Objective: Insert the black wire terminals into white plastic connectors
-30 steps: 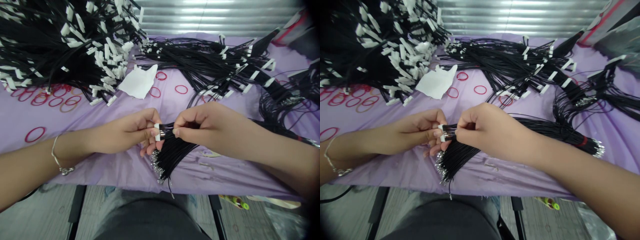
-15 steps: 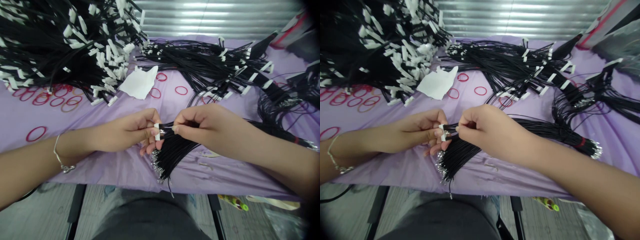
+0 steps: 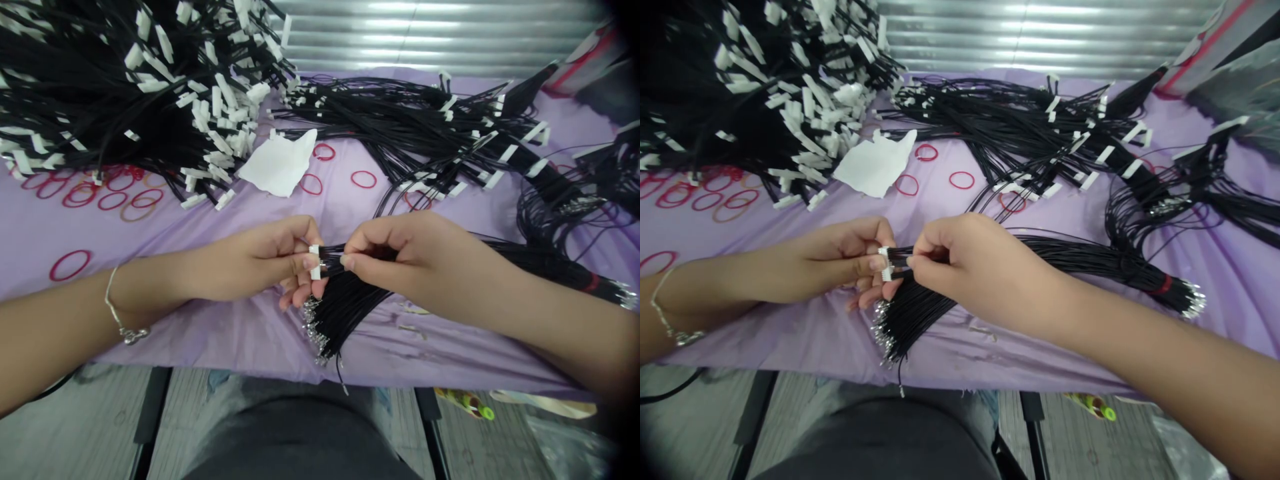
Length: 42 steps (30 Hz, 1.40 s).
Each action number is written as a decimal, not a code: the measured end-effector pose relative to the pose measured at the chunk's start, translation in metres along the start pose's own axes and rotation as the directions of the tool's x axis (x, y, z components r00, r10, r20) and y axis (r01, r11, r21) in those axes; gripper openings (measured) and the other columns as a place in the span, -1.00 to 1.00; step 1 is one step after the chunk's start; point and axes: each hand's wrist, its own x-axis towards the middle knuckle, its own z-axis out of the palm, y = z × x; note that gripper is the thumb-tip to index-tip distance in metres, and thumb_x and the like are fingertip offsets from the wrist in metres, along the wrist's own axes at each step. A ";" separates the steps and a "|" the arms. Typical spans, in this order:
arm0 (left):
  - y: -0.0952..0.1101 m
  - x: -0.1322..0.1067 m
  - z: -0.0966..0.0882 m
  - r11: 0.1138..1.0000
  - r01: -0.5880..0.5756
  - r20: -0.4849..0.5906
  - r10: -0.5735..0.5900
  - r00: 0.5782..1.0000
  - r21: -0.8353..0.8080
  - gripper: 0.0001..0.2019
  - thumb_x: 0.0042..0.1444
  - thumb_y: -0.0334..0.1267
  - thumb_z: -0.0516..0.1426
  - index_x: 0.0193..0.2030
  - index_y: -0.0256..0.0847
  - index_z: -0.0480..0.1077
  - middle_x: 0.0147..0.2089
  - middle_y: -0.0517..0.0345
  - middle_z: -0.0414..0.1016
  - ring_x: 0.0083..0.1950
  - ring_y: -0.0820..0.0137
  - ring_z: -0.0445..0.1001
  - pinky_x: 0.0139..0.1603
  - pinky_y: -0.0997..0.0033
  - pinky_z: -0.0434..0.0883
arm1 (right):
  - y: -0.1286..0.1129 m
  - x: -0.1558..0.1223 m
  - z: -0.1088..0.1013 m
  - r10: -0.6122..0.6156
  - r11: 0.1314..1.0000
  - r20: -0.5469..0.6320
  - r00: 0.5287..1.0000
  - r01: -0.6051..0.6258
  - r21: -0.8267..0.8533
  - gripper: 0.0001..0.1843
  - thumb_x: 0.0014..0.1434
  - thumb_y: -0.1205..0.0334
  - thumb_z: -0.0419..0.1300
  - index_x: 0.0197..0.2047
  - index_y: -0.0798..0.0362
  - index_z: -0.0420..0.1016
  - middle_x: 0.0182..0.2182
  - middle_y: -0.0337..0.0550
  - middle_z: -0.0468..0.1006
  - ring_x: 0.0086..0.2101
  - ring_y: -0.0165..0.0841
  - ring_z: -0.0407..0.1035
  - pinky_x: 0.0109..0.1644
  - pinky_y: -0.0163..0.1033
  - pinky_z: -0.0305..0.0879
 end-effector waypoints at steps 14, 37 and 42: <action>-0.002 -0.001 -0.001 0.999 -0.029 0.010 0.029 1.000 -0.023 -0.89 0.20 -0.34 0.05 -0.31 -0.20 0.14 -0.37 0.10 0.49 -0.45 0.48 0.48 -0.58 0.61 0.33 | -0.003 -0.003 0.008 -0.079 0.994 -0.072 0.994 0.073 -0.082 -0.80 0.15 0.30 0.09 -0.45 0.05 0.48 -0.59 -0.36 0.43 -0.58 -0.56 0.23 -0.51 -0.38 0.08; 0.002 0.007 0.000 0.985 -0.091 -0.241 0.054 0.969 -0.145 -0.87 0.25 -0.37 0.00 -0.35 -0.25 0.17 -0.49 0.22 0.42 -0.60 0.62 0.31 -0.67 0.73 0.19 | -0.008 -0.010 -0.006 -0.395 0.831 -0.310 0.865 0.192 -0.523 -0.82 0.21 0.27 0.05 -0.24 0.03 0.48 -0.22 -0.07 0.45 -0.18 -0.26 0.32 -0.11 -0.19 0.18; 0.004 0.008 -0.002 0.980 -0.041 -0.284 -0.017 0.959 -0.196 -0.84 0.26 -0.38 -0.02 -0.38 -0.27 0.18 -0.48 0.20 0.39 -0.59 0.64 0.29 -0.65 0.73 0.16 | 0.007 -0.001 -0.001 -0.368 0.801 0.066 0.927 0.353 -0.484 -0.83 0.21 0.32 0.07 -0.34 0.10 0.48 -0.30 -0.08 0.49 -0.24 -0.28 0.34 -0.11 -0.16 0.20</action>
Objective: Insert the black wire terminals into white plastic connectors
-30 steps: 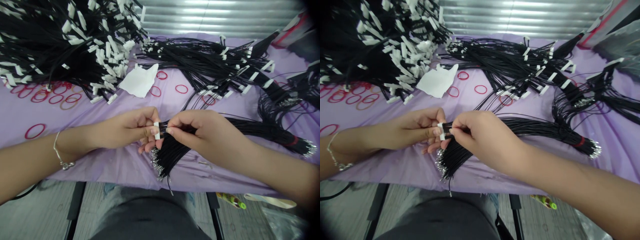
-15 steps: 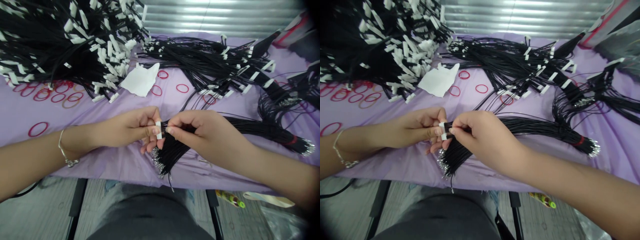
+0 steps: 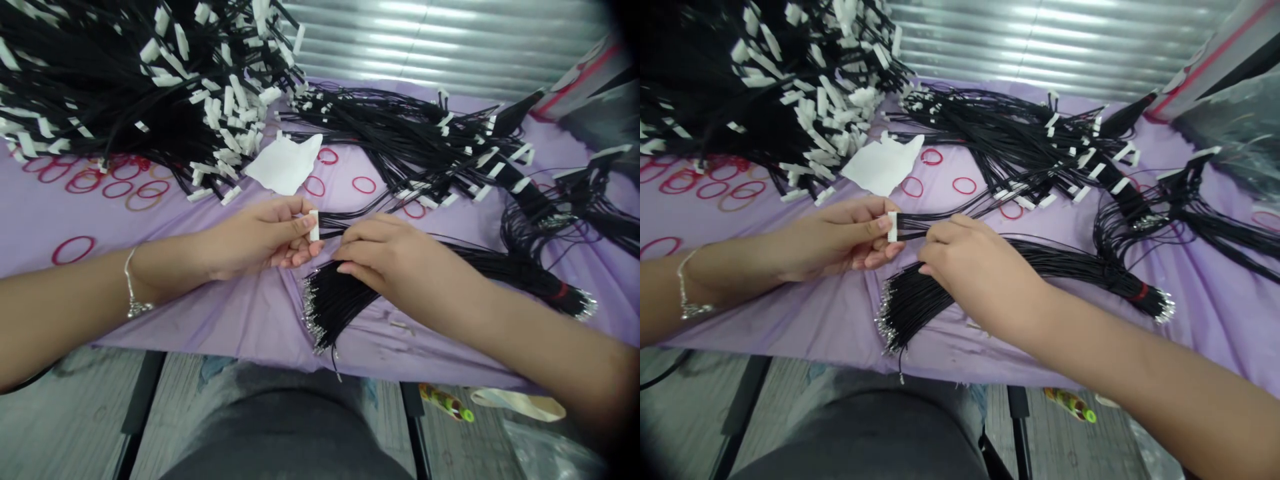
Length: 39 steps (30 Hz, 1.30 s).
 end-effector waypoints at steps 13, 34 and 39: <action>-0.005 0.000 -0.002 1.000 -0.005 0.030 0.004 1.000 0.019 -0.91 0.25 -0.37 -0.02 -0.31 -0.25 0.18 -0.50 0.22 0.37 -0.57 0.60 0.31 -0.64 0.72 0.18 | -0.003 0.005 -0.003 0.289 0.785 0.060 0.955 -0.273 0.556 -0.90 0.14 0.38 0.06 -0.38 0.08 0.37 -0.47 -0.29 0.39 -0.43 -0.48 0.25 -0.36 -0.37 0.13; -0.007 -0.003 -0.003 0.996 0.013 0.067 -0.007 0.998 -0.087 -0.86 0.23 -0.23 0.02 -0.29 -0.22 0.15 -0.46 0.21 0.37 -0.58 0.60 0.25 -0.62 0.69 0.15 | 0.003 0.008 -0.010 0.410 0.805 0.061 0.910 -0.392 0.445 -0.83 0.16 0.31 -0.02 -0.47 0.07 0.23 -0.62 -0.38 0.15 -0.58 -0.53 0.02 -0.54 -0.38 -0.05; -0.007 -0.004 -0.003 0.996 0.006 0.084 0.001 0.996 -0.088 -0.86 0.23 -0.21 0.03 -0.28 -0.22 0.16 -0.44 0.20 0.38 -0.58 0.60 0.24 -0.61 0.68 0.14 | 0.001 0.007 -0.010 0.382 0.815 0.053 0.923 -0.364 0.451 -0.84 0.15 0.32 -0.02 -0.47 0.07 0.22 -0.61 -0.37 0.19 -0.58 -0.52 0.06 -0.53 -0.38 -0.03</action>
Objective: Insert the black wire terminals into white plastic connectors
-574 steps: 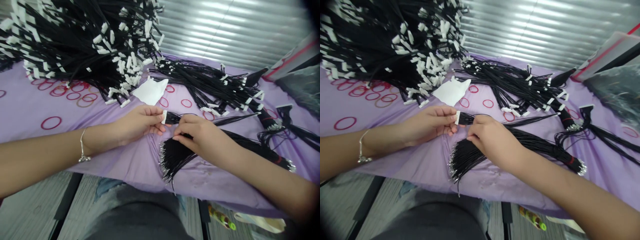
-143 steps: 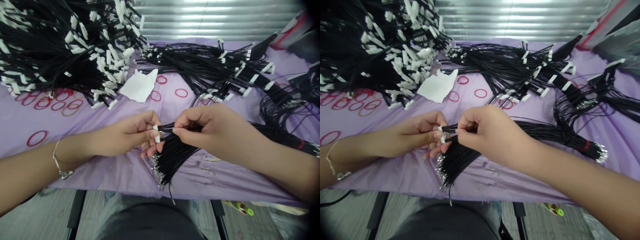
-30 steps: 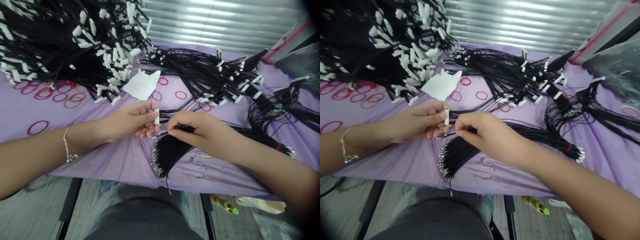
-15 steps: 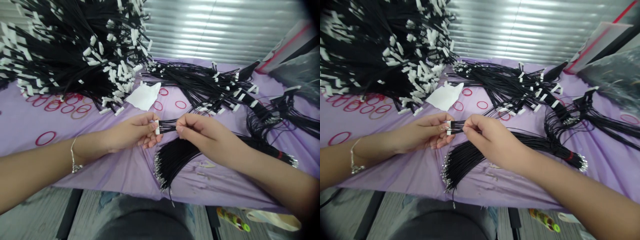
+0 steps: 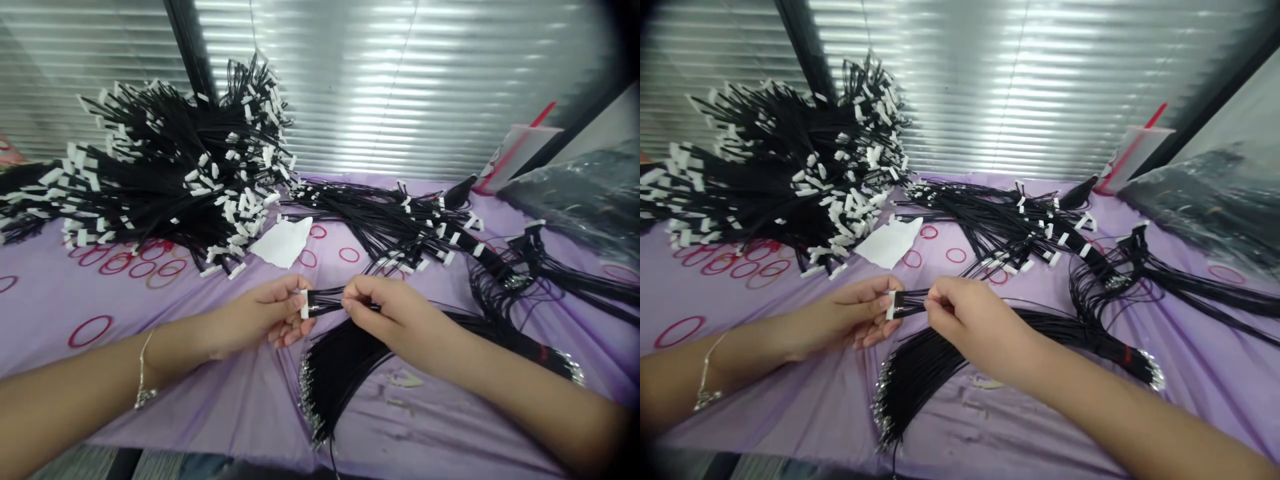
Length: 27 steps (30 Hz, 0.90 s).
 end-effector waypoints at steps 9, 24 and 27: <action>-0.002 -0.001 -0.004 0.999 -0.022 0.069 0.020 0.997 0.031 -0.87 0.26 -0.23 0.00 -0.26 -0.23 0.16 -0.42 0.19 0.39 -0.56 0.61 0.26 -0.60 0.70 0.15 | 0.000 -0.001 -0.001 0.007 1.000 0.001 1.000 -0.007 0.000 -0.83 0.15 0.33 -0.02 -0.48 0.07 0.23 -0.62 -0.38 0.17 -0.57 -0.53 0.02 -0.53 -0.39 -0.04; 0.001 -0.002 -0.002 0.997 -0.041 0.103 0.034 0.994 0.064 -0.90 0.27 -0.28 -0.03 -0.26 -0.25 0.14 -0.42 0.18 0.38 -0.56 0.61 0.24 -0.58 0.67 0.18 | 0.000 -0.006 0.004 -0.075 0.995 -0.139 0.987 0.065 -0.075 -0.85 0.04 0.41 0.05 -0.54 0.07 0.24 -0.63 -0.38 0.26 -0.58 -0.56 0.11 -0.51 -0.42 0.03; 0.001 -0.002 -0.003 0.997 -0.049 0.106 0.043 0.993 0.057 -0.90 0.27 -0.28 -0.03 -0.26 -0.25 0.15 -0.41 0.17 0.38 -0.56 0.61 0.24 -0.59 0.67 0.18 | 0.001 -0.007 0.007 -0.095 0.995 -0.161 0.982 0.088 -0.049 -0.86 0.01 0.41 0.09 -0.55 0.06 0.27 -0.64 -0.38 0.27 -0.59 -0.56 0.13 -0.52 -0.43 0.04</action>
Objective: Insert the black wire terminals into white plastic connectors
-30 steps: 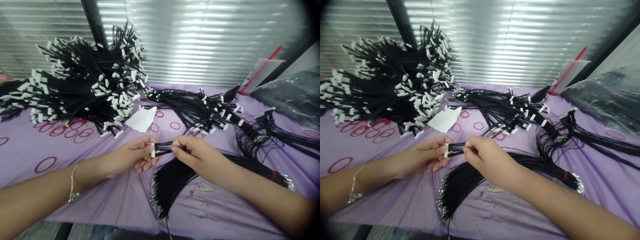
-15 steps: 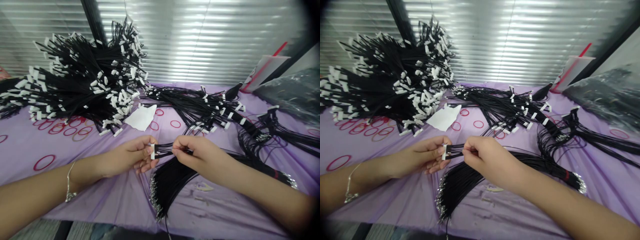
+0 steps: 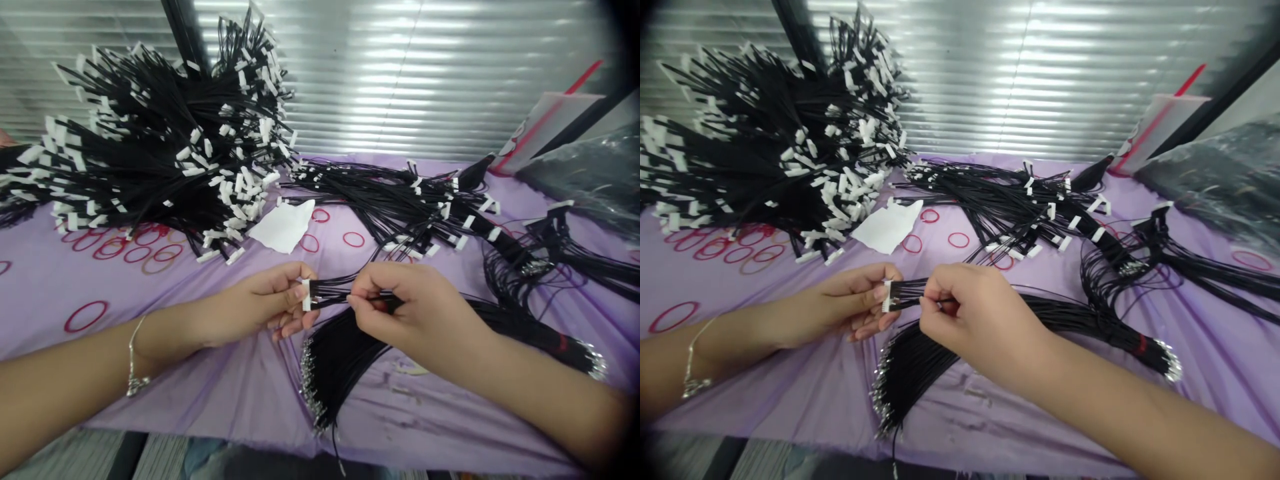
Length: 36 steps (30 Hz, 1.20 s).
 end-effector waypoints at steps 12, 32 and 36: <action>0.003 0.001 0.001 1.000 0.002 0.021 -0.002 1.000 0.031 -0.91 0.28 -0.33 -0.04 -0.26 -0.28 0.17 -0.43 0.17 0.39 -0.56 0.62 0.27 -0.57 0.68 0.24 | -0.002 0.002 0.003 0.011 0.999 -0.070 0.997 -0.009 0.033 -0.82 0.05 0.41 0.09 -0.56 0.07 0.31 -0.67 -0.36 0.30 -0.63 -0.57 0.12 -0.60 -0.43 0.01; 0.000 0.001 0.001 0.996 -0.014 0.034 0.011 0.999 0.084 -0.90 0.27 -0.31 -0.04 -0.26 -0.27 0.18 -0.44 0.20 0.37 -0.56 0.61 0.22 -0.54 0.63 0.20 | 0.007 0.001 0.011 -0.249 0.968 -0.012 0.969 0.248 -0.038 -0.91 0.12 0.40 0.15 -0.40 0.15 0.46 -0.48 -0.23 0.40 -0.44 -0.52 0.25 -0.36 -0.40 0.17; -0.002 0.001 0.000 0.997 -0.025 0.019 0.023 1.000 0.068 -0.91 0.28 -0.33 -0.05 -0.26 -0.28 0.18 -0.45 0.24 0.33 -0.56 0.64 0.15 -0.55 0.65 0.11 | 0.010 0.004 0.018 -0.312 0.949 -0.044 0.949 0.309 -0.064 -0.91 0.13 0.41 0.13 -0.36 0.16 0.45 -0.45 -0.20 0.40 -0.42 -0.49 0.26 -0.32 -0.38 0.20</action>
